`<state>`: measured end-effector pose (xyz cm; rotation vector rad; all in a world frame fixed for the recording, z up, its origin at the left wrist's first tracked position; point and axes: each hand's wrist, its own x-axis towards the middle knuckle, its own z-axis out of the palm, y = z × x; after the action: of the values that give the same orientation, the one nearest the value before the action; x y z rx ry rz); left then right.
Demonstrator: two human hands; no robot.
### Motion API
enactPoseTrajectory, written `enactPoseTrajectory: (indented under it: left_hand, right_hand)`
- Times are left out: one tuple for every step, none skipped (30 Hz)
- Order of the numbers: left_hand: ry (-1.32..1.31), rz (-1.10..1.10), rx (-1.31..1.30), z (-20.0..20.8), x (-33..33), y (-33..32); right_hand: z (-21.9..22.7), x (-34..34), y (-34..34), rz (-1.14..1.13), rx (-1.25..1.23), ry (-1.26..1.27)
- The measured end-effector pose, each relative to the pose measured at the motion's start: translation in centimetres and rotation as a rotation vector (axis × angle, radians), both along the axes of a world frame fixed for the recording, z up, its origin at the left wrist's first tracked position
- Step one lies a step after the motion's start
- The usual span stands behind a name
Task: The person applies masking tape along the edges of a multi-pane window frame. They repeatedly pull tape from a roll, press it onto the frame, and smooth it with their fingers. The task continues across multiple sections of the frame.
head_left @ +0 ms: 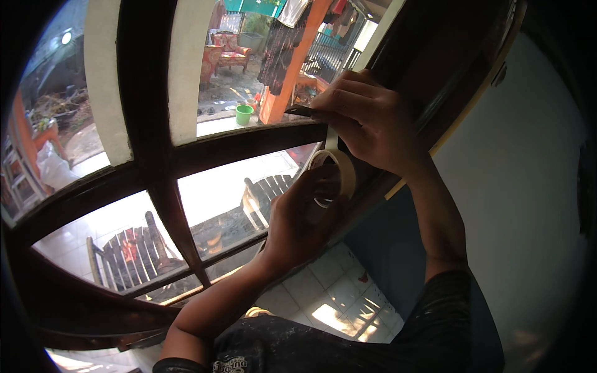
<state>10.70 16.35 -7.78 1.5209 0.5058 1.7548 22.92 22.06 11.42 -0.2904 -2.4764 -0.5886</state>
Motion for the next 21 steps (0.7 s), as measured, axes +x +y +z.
enactPoseTrajectory:
  left_hand:
    - [0.042,0.052,0.024,0.1,-0.1,-0.1]
    - [0.084,0.104,0.048,0.3,-0.3,-0.3]
    - [0.099,0.121,0.045,0.5,-0.5,-0.4]
    - [0.115,0.135,0.040,0.8,-0.6,-0.6]
    - [0.108,0.110,0.008,0.9,-0.6,-0.9]
    - [0.108,0.082,-0.026,0.9,-0.6,-1.0]
    - [0.103,0.078,-0.025,1.0,-0.6,-1.0]
    - [0.099,0.073,-0.025,1.1,-0.6,-1.0]
    - [0.097,0.073,-0.024,1.1,-0.7,-1.0]
    - [0.095,0.078,-0.016,1.0,-0.7,-0.9]
    - [0.093,0.084,-0.008,0.9,-0.7,-0.8]
    - [0.085,0.085,-0.002,0.8,-0.6,-0.8]
    - [0.084,0.083,-0.002,0.8,-0.6,-0.8]
    - [0.083,0.082,-0.001,0.8,-0.6,-0.7]
    - [0.082,0.080,-0.003,0.7,-0.6,-0.8]
    - [0.085,0.070,-0.004,0.7,-0.6,-0.7]
    - [0.088,0.061,-0.004,0.8,-0.6,-0.7]
    - [0.091,0.051,-0.008,0.7,-0.6,-0.6]
    - [0.090,0.054,-0.004,0.7,-0.6,-0.5]
    - [0.089,0.055,-0.001,0.6,-0.5,-0.4]
    - [0.088,0.059,0.003,0.6,-0.5,-0.3]
  right_hand:
    - [0.1,0.1,0.0,0.020,-0.023,0.029]
    - [0.3,0.5,0.0,0.039,-0.046,0.057]
    - [0.6,0.8,0.0,0.061,-0.068,0.081]
    - [1.1,1.1,-0.2,0.039,-0.068,0.077]
    - [1.6,1.5,-0.6,0.015,-0.067,0.072]
    - [1.7,1.9,-0.8,-0.010,-0.068,0.074]
    - [1.8,2.1,-0.8,-0.023,-0.050,0.041]
    - [1.8,2.2,-0.6,-0.032,-0.048,0.029]
    - [1.5,2.3,-0.2,-0.037,-0.046,0.019]
    - [1.3,2.4,0.1,-0.042,-0.044,0.010]
    - [1.1,2.4,0.3,-0.041,-0.040,0.015]
    - [1.0,2.5,0.3,-0.045,-0.039,0.015]
    - [0.9,2.5,0.4,-0.049,-0.037,0.015]
    - [0.9,2.5,0.4,-0.054,-0.024,0.000]
    - [0.8,2.5,0.4,-0.060,-0.014,-0.015]
    - [0.7,2.5,0.4,-0.066,-0.003,-0.030]
    - [0.6,2.6,0.5,-0.059,0.003,-0.026]
    - [0.5,2.7,0.7,-0.053,0.005,-0.021]
    - [0.4,2.8,0.8,-0.046,0.007,-0.017]
    - [0.3,2.8,0.8,-0.060,0.009,-0.026]
    - [0.4,2.6,0.7,-0.072,0.012,-0.034]
